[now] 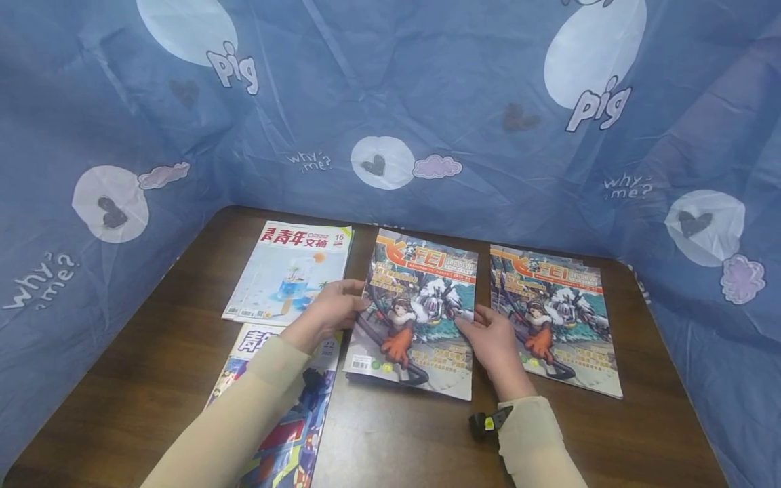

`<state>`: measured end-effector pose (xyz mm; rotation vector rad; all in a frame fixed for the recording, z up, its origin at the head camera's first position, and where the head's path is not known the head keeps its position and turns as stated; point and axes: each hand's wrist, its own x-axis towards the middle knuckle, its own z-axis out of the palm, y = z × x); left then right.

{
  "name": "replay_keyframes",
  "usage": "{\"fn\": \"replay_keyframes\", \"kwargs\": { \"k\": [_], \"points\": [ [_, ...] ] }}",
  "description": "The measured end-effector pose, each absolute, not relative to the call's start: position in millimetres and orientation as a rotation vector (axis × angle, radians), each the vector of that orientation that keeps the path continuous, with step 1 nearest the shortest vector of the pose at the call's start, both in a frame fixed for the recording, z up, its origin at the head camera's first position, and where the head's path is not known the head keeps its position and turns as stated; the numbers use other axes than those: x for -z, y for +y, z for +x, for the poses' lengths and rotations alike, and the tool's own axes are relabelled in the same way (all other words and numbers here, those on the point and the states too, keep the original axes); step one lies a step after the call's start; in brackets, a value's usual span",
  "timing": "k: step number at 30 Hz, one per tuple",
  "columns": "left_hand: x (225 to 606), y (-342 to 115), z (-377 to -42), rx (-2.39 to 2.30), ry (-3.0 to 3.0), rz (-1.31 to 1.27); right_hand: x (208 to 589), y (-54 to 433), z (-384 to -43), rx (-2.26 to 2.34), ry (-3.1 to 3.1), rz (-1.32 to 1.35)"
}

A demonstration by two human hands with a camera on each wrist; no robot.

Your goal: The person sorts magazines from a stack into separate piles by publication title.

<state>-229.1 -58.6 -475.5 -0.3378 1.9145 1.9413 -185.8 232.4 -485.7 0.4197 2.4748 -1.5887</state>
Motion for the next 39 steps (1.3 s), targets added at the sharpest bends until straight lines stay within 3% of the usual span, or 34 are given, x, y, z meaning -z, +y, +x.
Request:
{"fn": "replay_keyframes", "kwargs": {
  "k": [8,39],
  "points": [
    [469,-43,-225,-2.003,1.854,-0.277,475,256,-182,1.640,2.349,0.405],
    [455,40,-241,-1.908,1.972,-0.196,471,310,-170,1.821,2.419,0.762]
  ]
}}
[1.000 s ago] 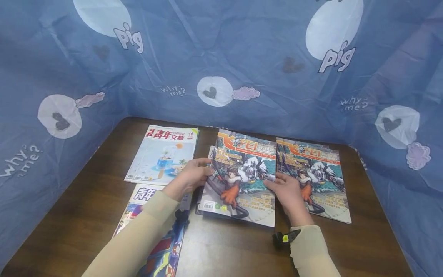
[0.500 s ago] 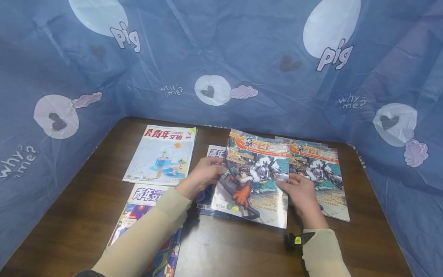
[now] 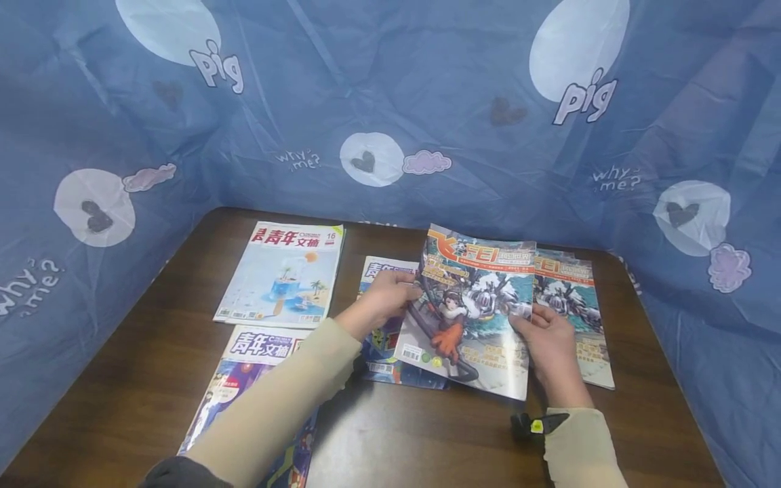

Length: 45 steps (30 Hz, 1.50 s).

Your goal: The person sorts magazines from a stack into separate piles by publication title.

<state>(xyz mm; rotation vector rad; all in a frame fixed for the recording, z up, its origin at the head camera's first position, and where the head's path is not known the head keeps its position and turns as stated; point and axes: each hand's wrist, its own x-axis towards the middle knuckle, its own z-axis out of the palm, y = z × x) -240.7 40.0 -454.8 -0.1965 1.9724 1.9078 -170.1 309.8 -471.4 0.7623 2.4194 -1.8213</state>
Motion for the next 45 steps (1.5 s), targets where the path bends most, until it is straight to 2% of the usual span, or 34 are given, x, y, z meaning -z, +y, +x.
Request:
{"fn": "replay_keyframes", "kwargs": {
  "k": [17,35,45],
  "points": [
    [461,89,-255,-1.827,2.070,-0.153,471,343,-169,1.728,2.545,0.884],
    [470,140,-266,-1.646,2.385,0.007,474,378,-167,1.797,2.496,1.050],
    [475,162,-262,-1.714,2.322,-0.005,481,397,-170,1.792,2.503,1.075]
  ]
}}
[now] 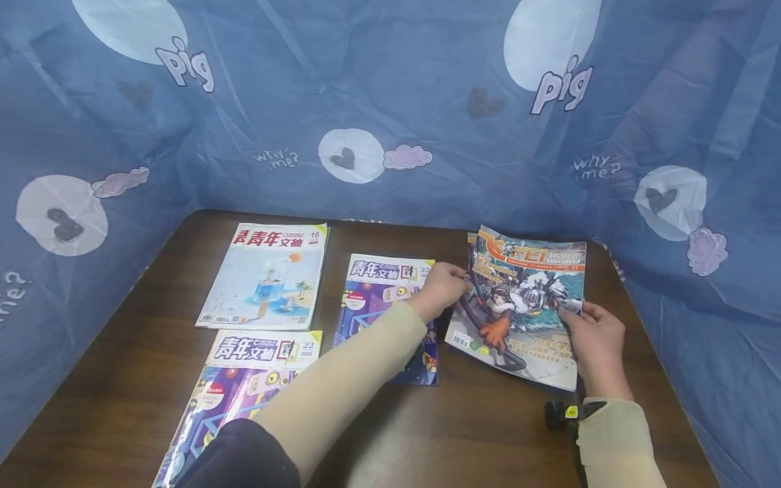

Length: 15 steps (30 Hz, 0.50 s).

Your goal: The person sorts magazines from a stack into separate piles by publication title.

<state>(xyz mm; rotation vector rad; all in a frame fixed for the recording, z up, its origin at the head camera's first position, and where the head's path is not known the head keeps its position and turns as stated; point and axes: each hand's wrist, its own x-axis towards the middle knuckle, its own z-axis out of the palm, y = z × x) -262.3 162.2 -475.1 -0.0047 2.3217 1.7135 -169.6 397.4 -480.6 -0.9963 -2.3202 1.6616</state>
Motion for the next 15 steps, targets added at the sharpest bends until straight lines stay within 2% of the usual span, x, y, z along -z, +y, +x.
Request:
{"fn": "replay_keyframes", "kwargs": {
  "k": [15],
  "points": [
    [483,180,-271,-1.342,2.494,0.109,499,421,-180,-1.583,-2.369,-1.053]
  ]
}}
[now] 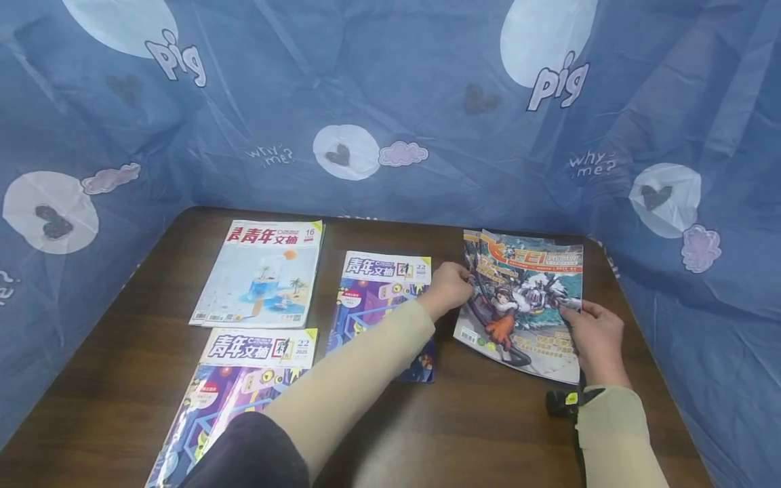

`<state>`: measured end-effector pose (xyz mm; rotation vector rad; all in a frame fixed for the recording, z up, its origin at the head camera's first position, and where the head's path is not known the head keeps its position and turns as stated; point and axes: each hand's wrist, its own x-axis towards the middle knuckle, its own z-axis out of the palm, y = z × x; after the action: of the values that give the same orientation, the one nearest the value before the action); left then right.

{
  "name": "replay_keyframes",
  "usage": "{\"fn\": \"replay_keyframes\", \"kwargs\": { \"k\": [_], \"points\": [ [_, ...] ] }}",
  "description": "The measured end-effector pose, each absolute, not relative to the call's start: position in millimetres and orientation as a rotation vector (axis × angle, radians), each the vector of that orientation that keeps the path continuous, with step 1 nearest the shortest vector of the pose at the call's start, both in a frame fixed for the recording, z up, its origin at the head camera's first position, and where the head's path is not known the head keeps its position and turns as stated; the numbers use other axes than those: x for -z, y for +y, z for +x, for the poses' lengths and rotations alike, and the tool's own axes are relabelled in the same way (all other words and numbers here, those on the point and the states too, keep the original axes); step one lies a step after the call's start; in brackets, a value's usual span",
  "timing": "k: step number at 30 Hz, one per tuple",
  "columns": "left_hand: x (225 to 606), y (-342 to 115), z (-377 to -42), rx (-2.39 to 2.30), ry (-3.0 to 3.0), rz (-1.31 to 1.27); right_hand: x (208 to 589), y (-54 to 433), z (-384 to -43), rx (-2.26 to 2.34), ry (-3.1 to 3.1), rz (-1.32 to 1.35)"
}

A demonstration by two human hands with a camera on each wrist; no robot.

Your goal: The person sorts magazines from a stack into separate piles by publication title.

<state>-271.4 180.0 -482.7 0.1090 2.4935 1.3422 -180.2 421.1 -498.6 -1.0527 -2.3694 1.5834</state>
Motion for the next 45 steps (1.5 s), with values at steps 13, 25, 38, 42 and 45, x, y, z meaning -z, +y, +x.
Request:
{"fn": "replay_keyframes", "kwargs": {
  "k": [13,25,38,42,45],
  "points": [
    [485,186,-274,-1.351,2.495,0.058,498,425,-192,-1.475,-2.444,-1.046],
    [485,184,-273,-1.242,2.607,0.213,499,427,-188,-1.442,-2.441,-1.033],
    [489,181,-273,-1.237,2.587,0.222,501,429,-189,-1.410,-2.436,-1.128],
    [489,181,-273,-1.207,2.601,0.227,500,428,-188,-1.419,-2.429,-1.134],
    [489,181,-274,-1.189,2.591,0.229,498,426,-185,-1.410,-2.429,-1.124]
  ]
}}
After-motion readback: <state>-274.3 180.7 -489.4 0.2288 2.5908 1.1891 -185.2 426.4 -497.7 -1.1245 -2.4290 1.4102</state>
